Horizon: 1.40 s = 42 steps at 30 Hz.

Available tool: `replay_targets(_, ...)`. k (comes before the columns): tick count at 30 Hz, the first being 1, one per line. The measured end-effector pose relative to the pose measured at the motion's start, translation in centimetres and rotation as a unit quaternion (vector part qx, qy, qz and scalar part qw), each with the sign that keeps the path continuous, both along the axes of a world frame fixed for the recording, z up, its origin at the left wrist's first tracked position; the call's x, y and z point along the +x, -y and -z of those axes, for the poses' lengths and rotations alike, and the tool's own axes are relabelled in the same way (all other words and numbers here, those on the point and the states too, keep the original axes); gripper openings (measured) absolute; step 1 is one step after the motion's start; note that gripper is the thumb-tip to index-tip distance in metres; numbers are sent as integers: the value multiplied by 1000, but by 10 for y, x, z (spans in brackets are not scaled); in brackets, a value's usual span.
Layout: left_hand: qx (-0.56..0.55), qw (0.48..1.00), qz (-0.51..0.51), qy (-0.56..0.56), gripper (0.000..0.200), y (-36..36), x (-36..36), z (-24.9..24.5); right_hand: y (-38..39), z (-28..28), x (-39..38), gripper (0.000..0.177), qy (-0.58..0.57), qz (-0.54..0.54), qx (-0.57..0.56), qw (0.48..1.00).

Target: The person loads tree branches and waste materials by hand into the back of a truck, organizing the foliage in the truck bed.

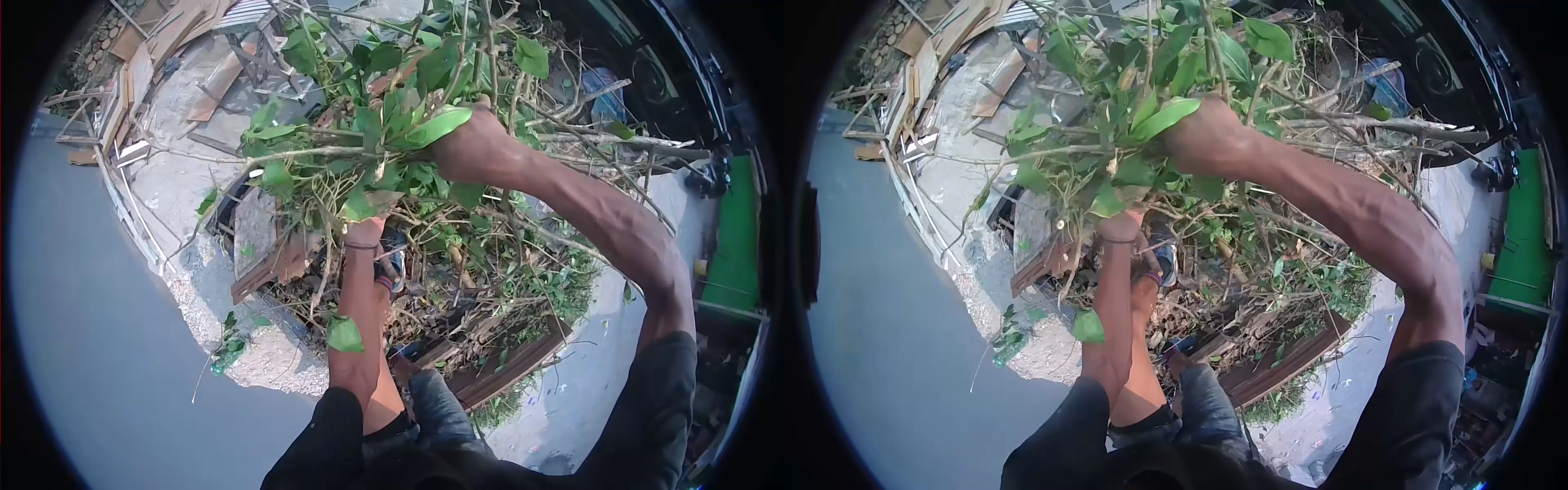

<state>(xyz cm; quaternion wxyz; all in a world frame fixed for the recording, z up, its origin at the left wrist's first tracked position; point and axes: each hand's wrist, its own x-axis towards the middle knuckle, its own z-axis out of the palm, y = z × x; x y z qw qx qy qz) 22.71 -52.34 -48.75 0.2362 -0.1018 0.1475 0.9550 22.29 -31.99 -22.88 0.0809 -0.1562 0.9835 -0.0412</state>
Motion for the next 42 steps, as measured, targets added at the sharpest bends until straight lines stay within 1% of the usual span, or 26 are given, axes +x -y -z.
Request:
replay_targets(2,-45,999,12,7,63,-6,-15,-3,7,29,29,36,9,18,-32,999)
replay_targets(4,-38,999,18,-9,61,-9,-23,-2,9,55,60,45,-92,37,-77,992)
replay_targets(5,-34,999,17,-18,61,-8,-24,0,10,59,68,41,-121,19,-7,992)
replay_targets(6,-36,999,21,-23,60,-11,-31,-2,2,86,75,38,-94,43,-91,990)
replay_targets(9,-46,998,39,-35,58,-22,-59,-11,-6,102,88,34,-155,82,-53,983)
replay_targets(10,-48,997,47,-41,58,-25,-70,-16,-14,101,79,34,-249,45,-59,966)
replay_targets(12,-61,994,62,-61,57,-38,-86,-32,-31,74,49,43,15,193,-156,969)
replay_targets(14,-71,992,69,-81,55,-32,-102,-47,-42,6,13,33,83,181,-34,979)
replay_targets(15,-78,990,75,-94,55,-28,-105,-56,-38,-5,7,29,-24,144,0,989)
replay_targets(16,-85,987,79,-107,54,-19,-109,-64,-34,-10,-8,30,-23,54,35,998)
replay_targets(17,-94,985,85,-117,54,-4,-105,-70,-14,-34,-9,29,-29,31,-22,999)
replay_targets(20,-103,981,97,-134,52,51,-82,-77,40,-54,-3,26,-65,-61,-30,996)
replay_targets(22,-90,982,92,-136,51,77,-67,-80,74,-53,-2,36,21,-74,-30,997)
replay_targets(23,-88,982,90,-138,50,87,-62,-80,84,-39,0,54,33,-65,-42,996)
replay_targets(24,-82,983,87,-141,49,93,-58,-81,89,-28,-3,54,32,-77,-39,996)
replay_targets(26,-76,983,86,-143,48,98,-49,-81,88,-23,-4,74,200,-47,-68,976)
replay_targets(27,-72,984,83,-139,48,99,-43,-80,87,-43,12,87,246,49,-140,958)
replay_targets(28,-68,986,76,-133,47,98,-36,-82,83,-35,14,85,311,142,-186,921)
replay_targets(30,-56,989,70,-120,46,94,-12,-82,58,13,26,78,233,48,-239,941)
replay_targets(32,-41,993,52,-99,45,86,29,-81,36,56,57,63,194,45,-116,973)
replay_targets(34,-37,995,28,-87,44,79,61,-90,0,120,103,50,-157,-11,-163,974)
replay_targets(36,-38,996,-13,-75,42,68,88,-107,0,45,129,42,-4,130,6,991)
replay_targets(38,-45,995,-62,-57,41,51,97,-137,-15,-37,157,37,34,236,-107,965)
replay_targets(40,-63,990,-121,-31,40,30,101,-177,-58,-81,174,38,-14,318,-96,943)
replay_targets(41,-77,985,-156,7,36,18,97,-210,-70,-107,191,40,-80,318,-167,930)
replay_targets(42,-92,976,-191,43,34,5,94,-243,-88,-127,202,38,-112,333,-124,928)
